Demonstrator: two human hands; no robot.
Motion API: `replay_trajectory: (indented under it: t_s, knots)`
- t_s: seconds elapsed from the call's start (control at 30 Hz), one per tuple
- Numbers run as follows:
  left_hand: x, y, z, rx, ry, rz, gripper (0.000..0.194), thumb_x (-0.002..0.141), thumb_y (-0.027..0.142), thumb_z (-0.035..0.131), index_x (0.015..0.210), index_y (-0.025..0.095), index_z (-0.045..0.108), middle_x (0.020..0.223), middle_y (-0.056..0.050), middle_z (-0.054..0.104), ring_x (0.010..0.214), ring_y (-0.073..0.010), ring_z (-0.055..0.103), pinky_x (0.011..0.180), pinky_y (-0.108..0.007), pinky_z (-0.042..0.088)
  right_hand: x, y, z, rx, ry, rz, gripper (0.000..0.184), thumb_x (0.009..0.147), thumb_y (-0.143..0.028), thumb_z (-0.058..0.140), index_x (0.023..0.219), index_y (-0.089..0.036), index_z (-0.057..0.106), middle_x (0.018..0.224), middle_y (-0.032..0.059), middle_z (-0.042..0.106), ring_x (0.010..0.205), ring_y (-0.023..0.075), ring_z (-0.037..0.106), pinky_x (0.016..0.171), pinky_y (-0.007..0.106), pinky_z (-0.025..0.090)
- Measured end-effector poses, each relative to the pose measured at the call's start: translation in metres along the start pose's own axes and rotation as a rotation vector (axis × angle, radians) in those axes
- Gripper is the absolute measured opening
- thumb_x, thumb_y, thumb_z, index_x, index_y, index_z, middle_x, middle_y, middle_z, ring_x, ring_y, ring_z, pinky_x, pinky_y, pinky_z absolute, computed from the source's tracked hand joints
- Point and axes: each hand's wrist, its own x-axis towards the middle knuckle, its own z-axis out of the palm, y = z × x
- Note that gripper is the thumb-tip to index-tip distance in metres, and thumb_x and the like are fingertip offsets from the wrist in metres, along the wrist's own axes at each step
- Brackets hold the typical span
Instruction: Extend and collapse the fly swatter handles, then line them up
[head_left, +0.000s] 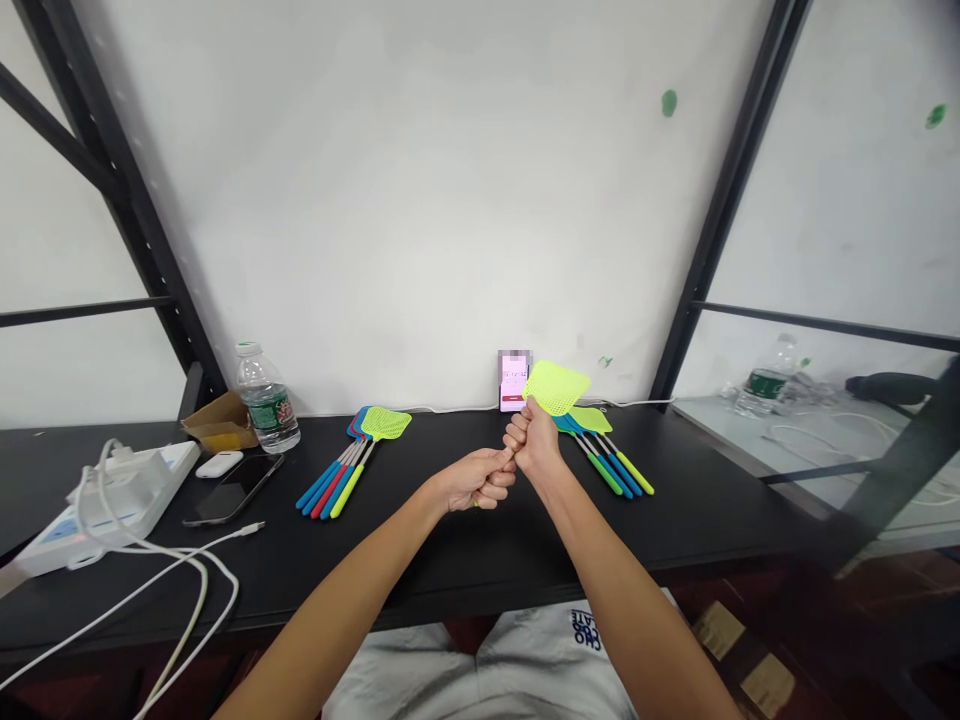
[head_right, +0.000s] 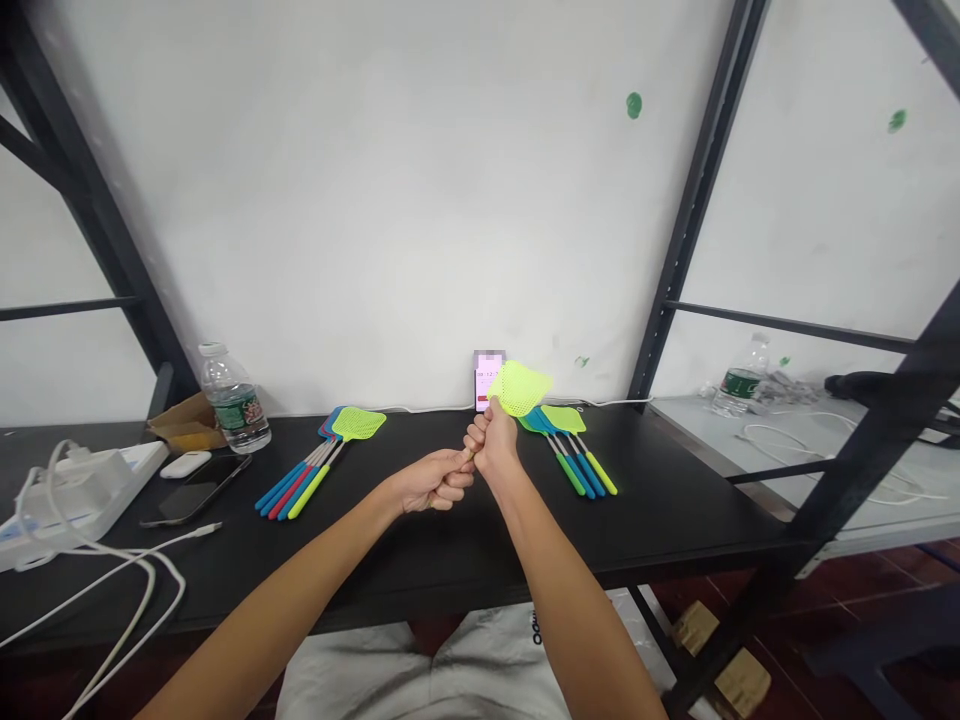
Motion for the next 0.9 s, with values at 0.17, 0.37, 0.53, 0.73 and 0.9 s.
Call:
replay_trajectory:
  t_s: [0.17, 0.37, 0.53, 0.73, 0.9]
  knots:
    - [0.002, -0.006, 0.001, 0.204, 0.086, 0.071, 0.044, 0.087, 0.063, 0.040, 0.074, 0.022, 0.032, 0.058, 0.010, 0.019, 0.042, -0.0046, 0.011, 0.038, -0.017, 0.012, 0.002, -0.001, -0.003, -0.009, -0.073, -0.020, 0.042, 0.089, -0.042, 0.051, 0.064, -0.021, 0.023, 0.044, -0.0120, 0.013, 0.035, 0.0055, 0.008, 0.033, 0.020, 0.010]
    - [0.015, -0.031, 0.009, 1.067, 0.671, 0.292, 0.034, 0.095, 0.045, 0.033, 0.077, 0.019, 0.045, 0.068, -0.002, 0.050, 0.060, -0.0138, 0.049, 0.058, -0.026, 0.035, 0.008, -0.001, -0.007, -0.055, 0.114, -0.159, 0.042, 0.089, -0.044, 0.047, 0.065, -0.022, 0.021, 0.044, -0.0121, 0.014, 0.034, 0.0052, 0.010, 0.033, 0.019, 0.011]
    - [0.019, -0.029, 0.010, 1.154, 0.687, 0.303, 0.044, 0.096, 0.047, 0.026, 0.067, 0.019, 0.045, 0.063, -0.002, 0.052, 0.059, -0.0146, 0.049, 0.058, -0.028, 0.034, 0.009, 0.000, -0.006, -0.063, 0.150, -0.142, 0.041, 0.089, -0.042, 0.048, 0.065, -0.022, 0.022, 0.044, -0.0123, 0.014, 0.034, 0.0051, 0.010, 0.032, 0.020, 0.011]
    - [0.012, -0.018, 0.010, 0.527, 0.412, 0.100, 0.051, 0.084, 0.070, 0.033, 0.066, 0.022, 0.032, 0.047, 0.010, 0.025, 0.037, -0.0059, 0.022, 0.040, -0.022, 0.018, 0.007, -0.001, -0.005, -0.036, 0.119, -0.101, 0.041, 0.089, -0.042, 0.048, 0.064, -0.022, 0.022, 0.043, -0.0124, 0.013, 0.034, 0.0053, 0.009, 0.032, 0.020, 0.010]
    - [0.002, -0.011, 0.005, 0.144, 0.142, -0.052, 0.054, 0.078, 0.073, 0.043, 0.068, 0.023, 0.029, 0.048, 0.012, 0.017, 0.036, -0.0034, 0.008, 0.038, -0.019, 0.007, 0.003, -0.002, -0.002, -0.042, 0.086, -0.073, 0.042, 0.089, -0.042, 0.049, 0.065, -0.022, 0.022, 0.043, -0.0123, 0.012, 0.035, 0.0051, 0.008, 0.033, 0.020, 0.008]
